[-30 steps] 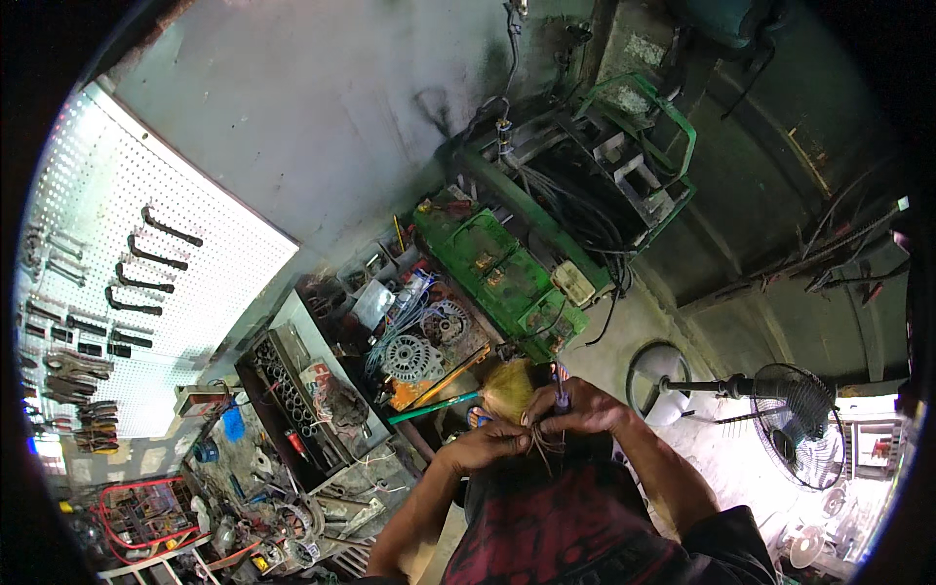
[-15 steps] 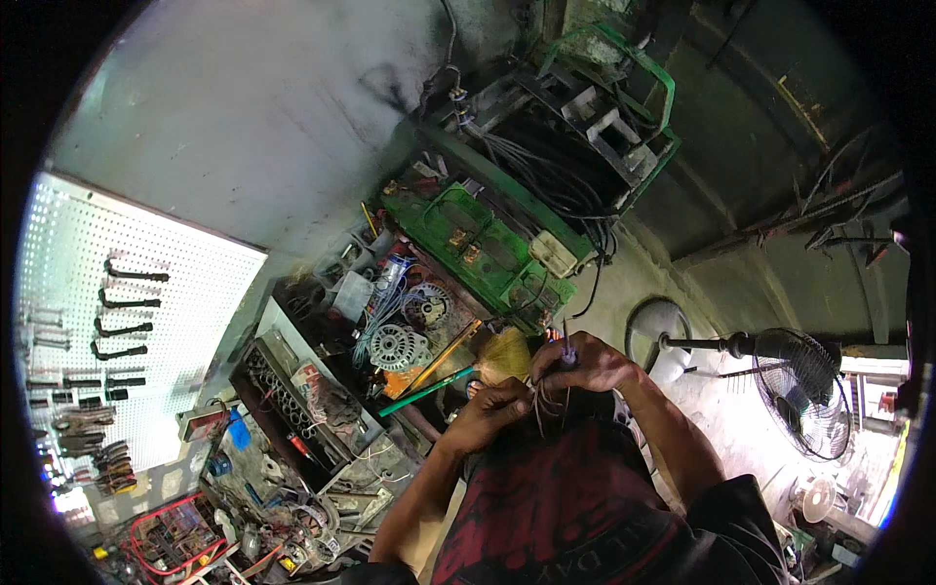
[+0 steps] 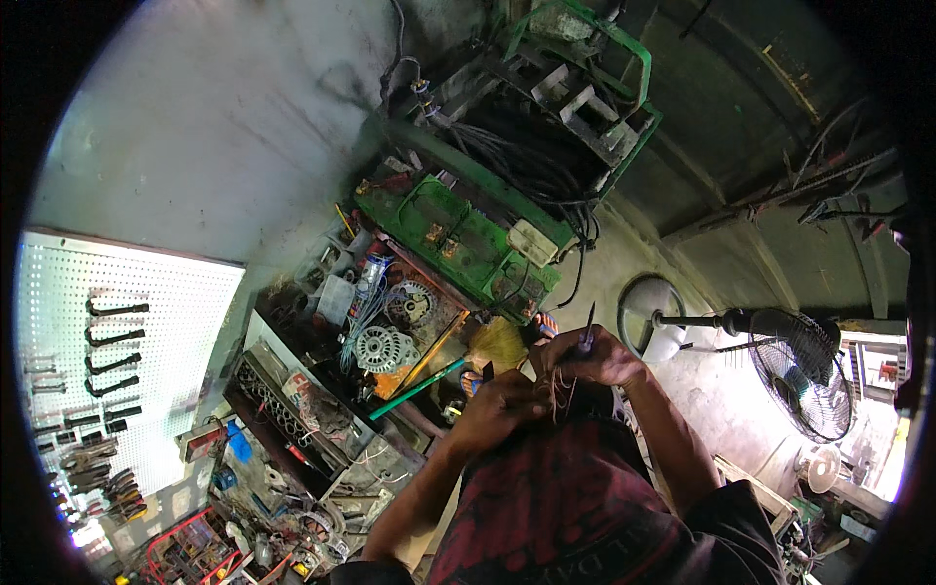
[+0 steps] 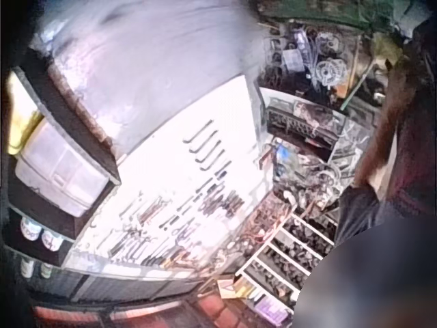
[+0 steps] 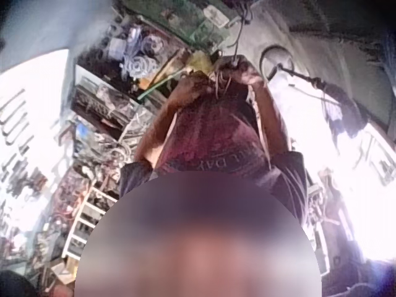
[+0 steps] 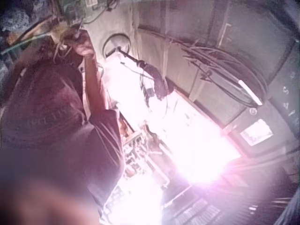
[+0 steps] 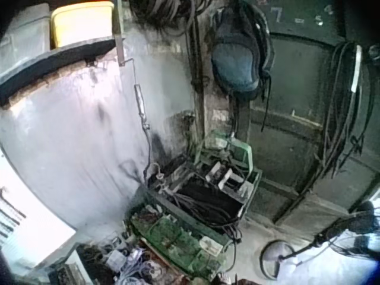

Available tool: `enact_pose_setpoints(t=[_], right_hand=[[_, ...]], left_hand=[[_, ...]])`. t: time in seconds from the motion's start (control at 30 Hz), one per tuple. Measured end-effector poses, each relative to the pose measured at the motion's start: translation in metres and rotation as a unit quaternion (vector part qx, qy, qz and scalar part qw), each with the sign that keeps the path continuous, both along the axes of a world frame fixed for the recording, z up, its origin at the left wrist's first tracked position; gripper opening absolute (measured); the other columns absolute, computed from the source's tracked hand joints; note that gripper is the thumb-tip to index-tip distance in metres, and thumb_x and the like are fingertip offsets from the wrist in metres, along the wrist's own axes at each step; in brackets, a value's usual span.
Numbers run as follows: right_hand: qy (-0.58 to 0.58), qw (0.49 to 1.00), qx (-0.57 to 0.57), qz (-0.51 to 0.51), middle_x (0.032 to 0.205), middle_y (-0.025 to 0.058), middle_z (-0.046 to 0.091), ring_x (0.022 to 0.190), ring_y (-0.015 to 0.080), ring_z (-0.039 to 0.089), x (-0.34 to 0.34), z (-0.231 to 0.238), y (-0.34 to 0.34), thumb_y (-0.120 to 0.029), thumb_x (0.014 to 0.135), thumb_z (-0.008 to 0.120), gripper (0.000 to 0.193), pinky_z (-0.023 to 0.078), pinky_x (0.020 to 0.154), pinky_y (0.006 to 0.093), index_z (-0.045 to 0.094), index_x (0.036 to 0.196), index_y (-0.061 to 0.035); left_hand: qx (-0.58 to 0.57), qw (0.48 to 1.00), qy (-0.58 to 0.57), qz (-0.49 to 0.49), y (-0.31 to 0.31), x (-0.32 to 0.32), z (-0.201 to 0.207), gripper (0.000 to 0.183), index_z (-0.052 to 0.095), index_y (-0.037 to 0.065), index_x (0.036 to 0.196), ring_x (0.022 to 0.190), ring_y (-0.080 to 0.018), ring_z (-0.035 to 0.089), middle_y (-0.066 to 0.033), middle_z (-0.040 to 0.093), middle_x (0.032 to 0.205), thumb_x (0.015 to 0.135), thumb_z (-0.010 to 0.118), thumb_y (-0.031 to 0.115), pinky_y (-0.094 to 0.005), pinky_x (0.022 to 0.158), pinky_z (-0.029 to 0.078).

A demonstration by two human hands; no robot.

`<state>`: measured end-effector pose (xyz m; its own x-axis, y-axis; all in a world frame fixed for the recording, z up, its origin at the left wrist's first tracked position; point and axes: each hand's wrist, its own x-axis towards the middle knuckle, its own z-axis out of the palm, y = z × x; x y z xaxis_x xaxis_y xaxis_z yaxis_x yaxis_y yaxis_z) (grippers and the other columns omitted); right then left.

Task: The person disassembles a small cylindrical electrical component, uses a screwdriver to adjust internal parts, and grinds the component on a bench grinder. They then connect wires to a testing device and inspect the component.

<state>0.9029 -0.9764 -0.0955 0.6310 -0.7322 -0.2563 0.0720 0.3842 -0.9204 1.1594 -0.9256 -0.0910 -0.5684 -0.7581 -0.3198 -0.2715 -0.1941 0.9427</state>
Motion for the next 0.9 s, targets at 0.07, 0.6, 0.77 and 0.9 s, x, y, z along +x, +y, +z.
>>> enact_pose_setpoints(t=[0.07, 0.6, 0.77, 0.9], right_hand=[[0.004, 1.000, -0.006, -0.005, 0.100, 0.0076, 0.072, 0.091, 0.0164, 0.067, -0.006, -0.005, 0.002, -0.006, 0.087, 0.077, 0.019, 0.055, 0.081, 0.0314, 0.072, 0.105, -0.0003], [0.013, 0.959, -0.004, -0.285, 0.092, 0.0087, 0.068, 0.081, 0.0190, 0.063, -0.043, -0.036, 0.007, -0.010, 0.084, 0.074, 0.022, 0.050, 0.075, 0.0332, 0.066, 0.100, 0.0022], [-0.030, 0.946, 0.050, -0.318, 0.090, 0.0103, 0.067, 0.077, 0.0208, 0.064, -0.023, -0.010, -0.005, -0.007, 0.088, 0.070, 0.016, 0.051, 0.071, 0.0343, 0.066, 0.100, 0.0025], [0.119, 0.980, 0.030, -0.159, 0.086, 0.0088, 0.071, 0.081, 0.0172, 0.068, 0.002, 0.006, 0.016, -0.005, 0.084, 0.075, 0.018, 0.054, 0.074, 0.0323, 0.069, 0.099, 0.0016]], left_hand=[[0.024, 0.999, 0.019, 0.039, 0.001, 0.003, -0.005, 0.027, 0.073, -0.002, 0.107, 0.102, -0.0173, 0.058, -0.0042, 0.063, 0.105, 0.092, 0.074, 0.020, -0.0327, 0.095, 0.045], [0.033, 0.998, 0.024, 0.057, 0.016, 0.029, -0.038, 0.029, 0.068, 0.000, 0.102, 0.091, -0.0165, 0.062, -0.0046, 0.068, 0.094, 0.103, 0.060, 0.028, -0.0318, 0.085, 0.047], [0.248, 0.944, 0.075, 0.205, 0.011, 0.027, -0.037, 0.029, 0.069, 0.001, 0.108, 0.088, -0.0157, 0.064, -0.0035, 0.069, 0.096, 0.105, 0.057, 0.028, -0.0313, 0.079, 0.052], [0.186, 0.934, 0.098, 0.289, 0.009, 0.015, -0.046, 0.030, 0.070, 0.001, 0.113, 0.084, -0.0141, 0.065, -0.0036, 0.069, 0.095, 0.105, 0.057, 0.027, -0.0301, 0.072, 0.055]])
